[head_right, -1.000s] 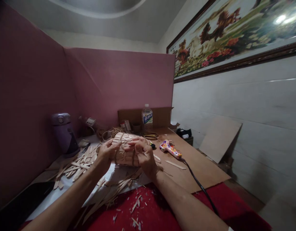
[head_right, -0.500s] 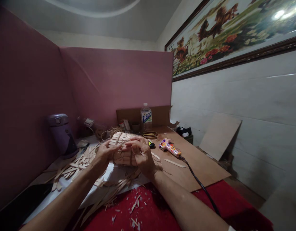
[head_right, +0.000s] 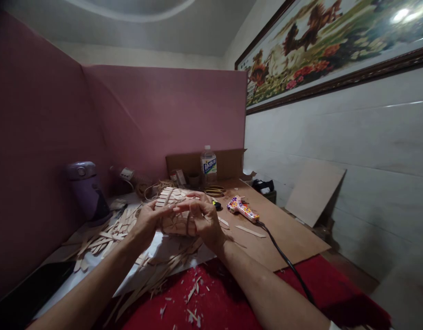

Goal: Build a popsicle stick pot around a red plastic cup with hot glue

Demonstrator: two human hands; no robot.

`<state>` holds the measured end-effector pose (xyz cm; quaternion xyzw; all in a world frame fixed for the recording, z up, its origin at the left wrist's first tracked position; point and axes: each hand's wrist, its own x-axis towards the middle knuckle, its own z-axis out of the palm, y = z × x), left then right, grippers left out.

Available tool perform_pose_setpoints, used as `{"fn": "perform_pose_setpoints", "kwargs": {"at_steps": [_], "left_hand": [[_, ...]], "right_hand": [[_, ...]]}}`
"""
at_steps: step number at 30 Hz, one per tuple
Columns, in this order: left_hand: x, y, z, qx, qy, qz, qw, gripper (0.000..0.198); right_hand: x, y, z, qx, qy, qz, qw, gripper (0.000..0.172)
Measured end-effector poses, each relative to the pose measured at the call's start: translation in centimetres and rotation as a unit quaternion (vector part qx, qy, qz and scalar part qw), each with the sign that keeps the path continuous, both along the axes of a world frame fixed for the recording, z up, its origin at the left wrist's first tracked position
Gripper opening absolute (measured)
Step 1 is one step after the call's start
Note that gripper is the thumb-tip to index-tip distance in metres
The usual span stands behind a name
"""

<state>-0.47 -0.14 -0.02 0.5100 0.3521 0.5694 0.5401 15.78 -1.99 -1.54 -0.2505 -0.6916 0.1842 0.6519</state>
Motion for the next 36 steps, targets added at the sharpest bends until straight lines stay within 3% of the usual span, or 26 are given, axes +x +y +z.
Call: {"fn": "perform_pose_setpoints", "kwargs": {"at_steps": [3, 10, 20, 36], "left_hand": [[0.0, 0.0, 0.0, -0.008, -0.005, 0.002, 1.000, 0.042], [0.2, -0.1, 0.2, -0.008, -0.004, 0.010, 1.000, 0.040], [0.2, -0.1, 0.1, -0.010, -0.008, 0.017, 1.000, 0.039], [0.3, -0.1, 0.1, -0.014, -0.019, 0.026, 0.999, 0.029]], "right_hand": [[0.0, 0.0, -0.1, 0.008, 0.034, -0.041, 0.999, 0.042], [-0.4, -0.2, -0.3, 0.050, 0.011, -0.169, 0.984, 0.002], [-0.6, 0.0, -0.5, 0.105, -0.064, -0.207, 0.971, 0.012], [-0.6, -0.9, -0.4, 0.133, -0.139, -0.180, 0.965, 0.016]]}}
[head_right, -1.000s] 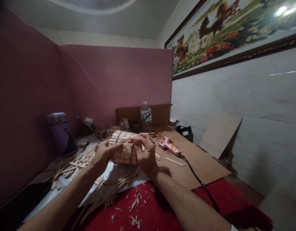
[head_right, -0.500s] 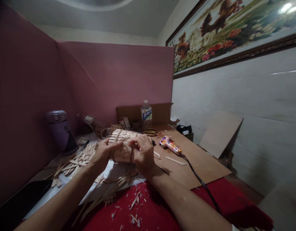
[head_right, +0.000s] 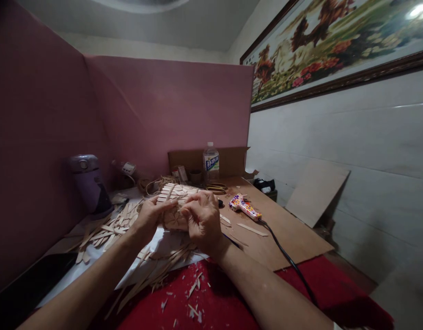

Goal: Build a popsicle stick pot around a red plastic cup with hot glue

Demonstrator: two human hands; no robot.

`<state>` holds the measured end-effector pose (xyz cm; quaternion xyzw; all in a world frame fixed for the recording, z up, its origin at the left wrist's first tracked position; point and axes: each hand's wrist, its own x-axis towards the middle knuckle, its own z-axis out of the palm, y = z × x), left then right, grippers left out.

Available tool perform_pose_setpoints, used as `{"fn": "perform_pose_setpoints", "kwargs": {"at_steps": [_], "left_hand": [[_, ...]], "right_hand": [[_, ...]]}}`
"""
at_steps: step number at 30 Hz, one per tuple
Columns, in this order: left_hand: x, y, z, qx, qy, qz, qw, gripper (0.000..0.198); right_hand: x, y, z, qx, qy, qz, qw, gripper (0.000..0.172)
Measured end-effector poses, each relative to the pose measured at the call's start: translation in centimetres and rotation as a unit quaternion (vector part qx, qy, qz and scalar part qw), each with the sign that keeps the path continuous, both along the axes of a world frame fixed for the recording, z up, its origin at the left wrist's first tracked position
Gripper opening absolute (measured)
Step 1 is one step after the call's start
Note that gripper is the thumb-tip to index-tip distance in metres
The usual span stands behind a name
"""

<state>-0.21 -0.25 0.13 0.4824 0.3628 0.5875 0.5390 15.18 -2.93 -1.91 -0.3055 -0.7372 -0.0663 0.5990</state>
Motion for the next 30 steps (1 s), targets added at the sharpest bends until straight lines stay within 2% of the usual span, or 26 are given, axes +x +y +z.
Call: {"fn": "perform_pose_setpoints", "kwargs": {"at_steps": [9, 21, 30], "left_hand": [[-0.19, 0.21, -0.32, 0.025, 0.016, -0.002, 1.000, 0.027], [-0.06, -0.06, 0.05, 0.005, 0.007, -0.010, 1.000, 0.036], [-0.10, 0.14, -0.12, 0.012, 0.004, -0.020, 1.000, 0.033]], "right_hand": [[0.03, 0.15, -0.24, 0.000, -0.016, -0.007, 1.000, 0.016], [0.03, 0.16, -0.18, 0.007, -0.014, -0.008, 1.000, 0.017], [0.16, 0.17, -0.32, 0.009, -0.018, 0.000, 1.000, 0.017]]}}
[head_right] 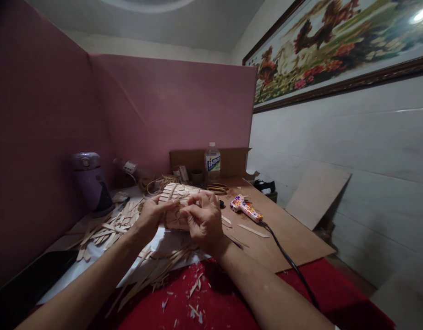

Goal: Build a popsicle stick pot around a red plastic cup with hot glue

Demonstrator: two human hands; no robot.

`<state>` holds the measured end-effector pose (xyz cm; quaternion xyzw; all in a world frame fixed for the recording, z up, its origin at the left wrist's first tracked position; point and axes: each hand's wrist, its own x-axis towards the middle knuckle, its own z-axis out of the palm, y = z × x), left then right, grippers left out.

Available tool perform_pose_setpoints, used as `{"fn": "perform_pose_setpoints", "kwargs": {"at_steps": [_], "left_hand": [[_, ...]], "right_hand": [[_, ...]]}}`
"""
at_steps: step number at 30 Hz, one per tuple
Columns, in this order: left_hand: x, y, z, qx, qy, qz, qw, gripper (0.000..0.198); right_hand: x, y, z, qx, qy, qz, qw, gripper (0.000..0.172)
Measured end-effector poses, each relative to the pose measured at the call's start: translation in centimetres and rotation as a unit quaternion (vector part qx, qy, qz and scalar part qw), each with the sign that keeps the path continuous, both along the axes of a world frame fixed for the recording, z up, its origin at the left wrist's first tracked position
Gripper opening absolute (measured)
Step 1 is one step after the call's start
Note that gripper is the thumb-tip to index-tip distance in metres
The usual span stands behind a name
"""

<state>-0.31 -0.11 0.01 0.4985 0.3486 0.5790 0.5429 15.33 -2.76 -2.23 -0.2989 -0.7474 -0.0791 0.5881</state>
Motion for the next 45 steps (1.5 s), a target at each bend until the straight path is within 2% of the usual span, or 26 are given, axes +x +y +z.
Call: {"fn": "perform_pose_setpoints", "kwargs": {"at_steps": [19, 25, 32, 36, 42, 45], "left_hand": [[0.07, -0.24, 0.17, -0.001, -0.018, -0.007, 1.000, 0.034], [0.06, -0.19, 0.13, 0.001, -0.017, -0.011, 1.000, 0.032], [-0.01, -0.11, 0.06, 0.003, -0.019, -0.014, 1.000, 0.033], [0.05, -0.23, 0.13, -0.002, -0.018, -0.008, 1.000, 0.032], [0.16, -0.32, 0.26, -0.008, -0.010, 0.006, 1.000, 0.036], [0.21, -0.27, 0.15, -0.004, -0.012, -0.005, 1.000, 0.035]], "right_hand": [[-0.20, 0.24, 0.17, 0.018, 0.033, -0.020, 0.999, 0.010], [-0.13, 0.22, 0.05, 0.014, 0.006, -0.024, 1.000, 0.016], [-0.06, 0.21, -0.14, 0.021, -0.012, -0.069, 0.997, 0.019], [-0.08, 0.31, -0.09, 0.025, -0.003, -0.064, 0.998, 0.019], [-0.42, 0.62, 0.10, -0.014, 0.024, -0.093, 0.995, 0.012], [-0.75, 0.95, 0.05, -0.034, 0.041, -0.089, 0.995, 0.020]]}}
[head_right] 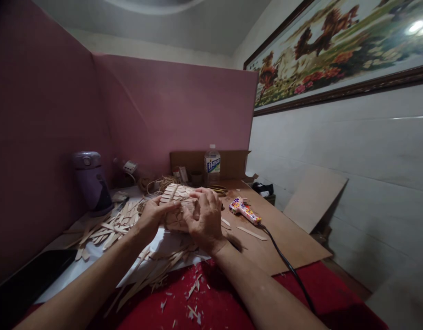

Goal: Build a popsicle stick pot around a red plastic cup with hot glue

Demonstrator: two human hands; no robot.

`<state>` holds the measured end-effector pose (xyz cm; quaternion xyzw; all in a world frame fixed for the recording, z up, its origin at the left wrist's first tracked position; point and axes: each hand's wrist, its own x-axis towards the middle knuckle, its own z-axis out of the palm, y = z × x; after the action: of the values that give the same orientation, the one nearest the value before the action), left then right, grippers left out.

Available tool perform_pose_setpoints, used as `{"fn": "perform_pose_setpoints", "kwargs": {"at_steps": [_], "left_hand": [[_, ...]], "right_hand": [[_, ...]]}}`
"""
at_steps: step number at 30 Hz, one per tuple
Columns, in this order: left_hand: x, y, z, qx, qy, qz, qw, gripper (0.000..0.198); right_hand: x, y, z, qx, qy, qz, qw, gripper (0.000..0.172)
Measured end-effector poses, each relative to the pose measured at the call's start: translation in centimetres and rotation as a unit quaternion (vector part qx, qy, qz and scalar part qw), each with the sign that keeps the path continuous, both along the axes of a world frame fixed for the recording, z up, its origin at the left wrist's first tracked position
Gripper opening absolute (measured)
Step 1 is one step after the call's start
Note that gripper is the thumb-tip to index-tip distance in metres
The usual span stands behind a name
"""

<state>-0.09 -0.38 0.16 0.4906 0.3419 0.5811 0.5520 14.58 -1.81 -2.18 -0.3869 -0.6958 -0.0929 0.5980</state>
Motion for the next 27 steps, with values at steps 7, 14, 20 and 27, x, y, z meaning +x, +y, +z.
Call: {"fn": "perform_pose_setpoints", "kwargs": {"at_steps": [7, 14, 20, 27], "left_hand": [[0.01, 0.06, -0.24, 0.010, 0.012, -0.002, 1.000, 0.037], [0.02, -0.18, -0.11, 0.012, 0.002, -0.013, 1.000, 0.036], [0.02, -0.21, -0.19, 0.016, 0.006, -0.017, 1.000, 0.035], [0.06, -0.02, -0.21, 0.009, 0.001, -0.007, 1.000, 0.037]], "right_hand": [[-0.28, 0.46, -0.03, -0.016, 0.031, 0.028, 0.999, 0.025], [-0.15, 0.20, 0.32, -0.005, 0.031, 0.028, 0.999, 0.023], [-0.17, 0.29, 0.26, -0.010, 0.045, 0.033, 0.998, 0.020], [-0.12, 0.36, 0.35, -0.014, 0.051, 0.051, 0.997, 0.013]]}}
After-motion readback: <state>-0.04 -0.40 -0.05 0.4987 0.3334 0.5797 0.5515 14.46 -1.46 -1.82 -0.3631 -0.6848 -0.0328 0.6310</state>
